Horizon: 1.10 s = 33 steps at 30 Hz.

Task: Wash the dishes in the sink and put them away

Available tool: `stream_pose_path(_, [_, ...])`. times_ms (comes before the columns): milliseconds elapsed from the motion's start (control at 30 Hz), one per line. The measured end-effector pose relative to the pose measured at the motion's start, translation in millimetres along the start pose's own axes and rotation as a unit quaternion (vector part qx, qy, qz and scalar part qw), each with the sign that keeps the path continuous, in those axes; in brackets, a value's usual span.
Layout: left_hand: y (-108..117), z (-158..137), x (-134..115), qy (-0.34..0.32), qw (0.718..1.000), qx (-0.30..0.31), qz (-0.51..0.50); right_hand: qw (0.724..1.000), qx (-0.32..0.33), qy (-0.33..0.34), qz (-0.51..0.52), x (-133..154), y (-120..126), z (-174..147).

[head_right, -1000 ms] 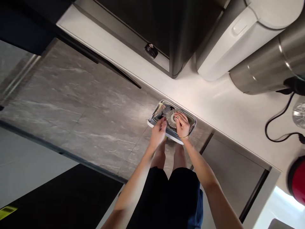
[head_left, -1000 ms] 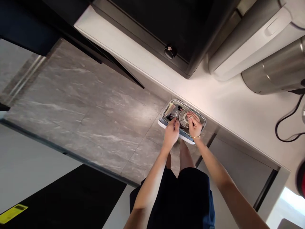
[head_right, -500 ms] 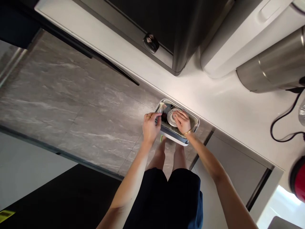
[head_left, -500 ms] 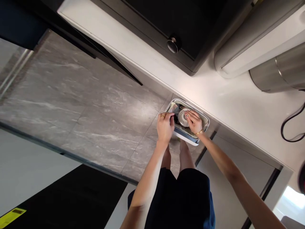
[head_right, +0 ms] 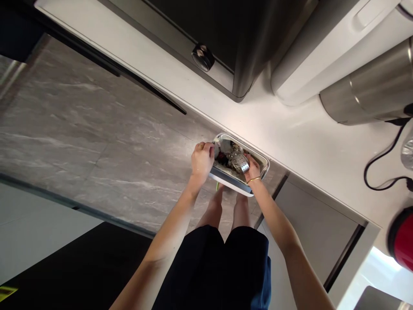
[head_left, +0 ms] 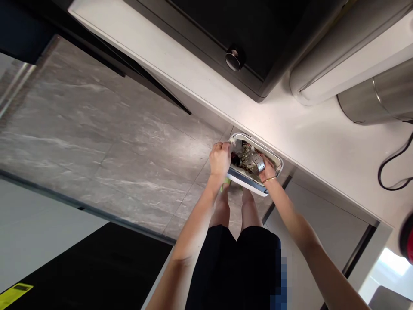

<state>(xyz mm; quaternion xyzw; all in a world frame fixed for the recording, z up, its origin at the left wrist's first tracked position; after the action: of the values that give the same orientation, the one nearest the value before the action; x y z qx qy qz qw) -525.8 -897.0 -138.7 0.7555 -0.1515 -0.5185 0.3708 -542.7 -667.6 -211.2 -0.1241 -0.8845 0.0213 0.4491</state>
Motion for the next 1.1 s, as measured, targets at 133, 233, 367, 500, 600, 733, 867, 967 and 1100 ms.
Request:
stream_pose_path(133, [7,-5,7,-0.032,0.999,-0.037,-0.009,0.989,0.001,0.082,-0.122,7,-4,7])
stream_pose_path(233, [7,-8,13,-0.040,0.996,-0.072,-0.018,0.970,0.044,0.074,-0.226,-3,-22,10])
stream_pose_path(367, [2,-7,21,-0.041,0.993,-0.094,-0.056,0.966,0.048,0.010,-0.253,-22,-32,17])
stream_pose_path(500, [-1,-6,25,-0.040,0.991,-0.100,-0.081,0.968,0.046,-0.029,-0.245,-29,-33,23])
stream_pose_path(600, [-1,-6,25,-0.039,0.990,-0.108,-0.085,0.966,0.047,-0.025,-0.254,-28,-34,21])
stream_pose_path(733, [-2,-6,24,-0.037,0.989,-0.110,-0.093,0.964,0.048,-0.002,-0.260,-26,-34,16])
stream_pose_path(867, [-3,-4,24,-0.025,0.990,-0.097,-0.104,0.961,0.033,0.009,-0.275,-21,-30,15])
stream_pose_path(967, [-4,-3,22,-0.023,0.990,-0.097,-0.103,0.957,0.031,0.008,-0.290,-21,-29,16])
stream_pose_path(1100, [-5,-2,19,-0.023,0.990,-0.092,-0.100,0.948,0.021,0.015,-0.316,-23,-26,20])
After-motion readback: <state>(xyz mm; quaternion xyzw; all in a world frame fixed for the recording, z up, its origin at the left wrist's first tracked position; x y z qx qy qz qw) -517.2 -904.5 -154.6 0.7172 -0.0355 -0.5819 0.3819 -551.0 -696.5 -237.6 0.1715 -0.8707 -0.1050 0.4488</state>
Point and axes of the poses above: each hand's wrist, its own z-axis towards the middle knuckle, its own y-axis out of the back of the hand, x = y × z, the point moved 8 cm from there along z, towards the middle knuckle, and after that the axes turned 4 degrees about -z, right-handed, at the moved point
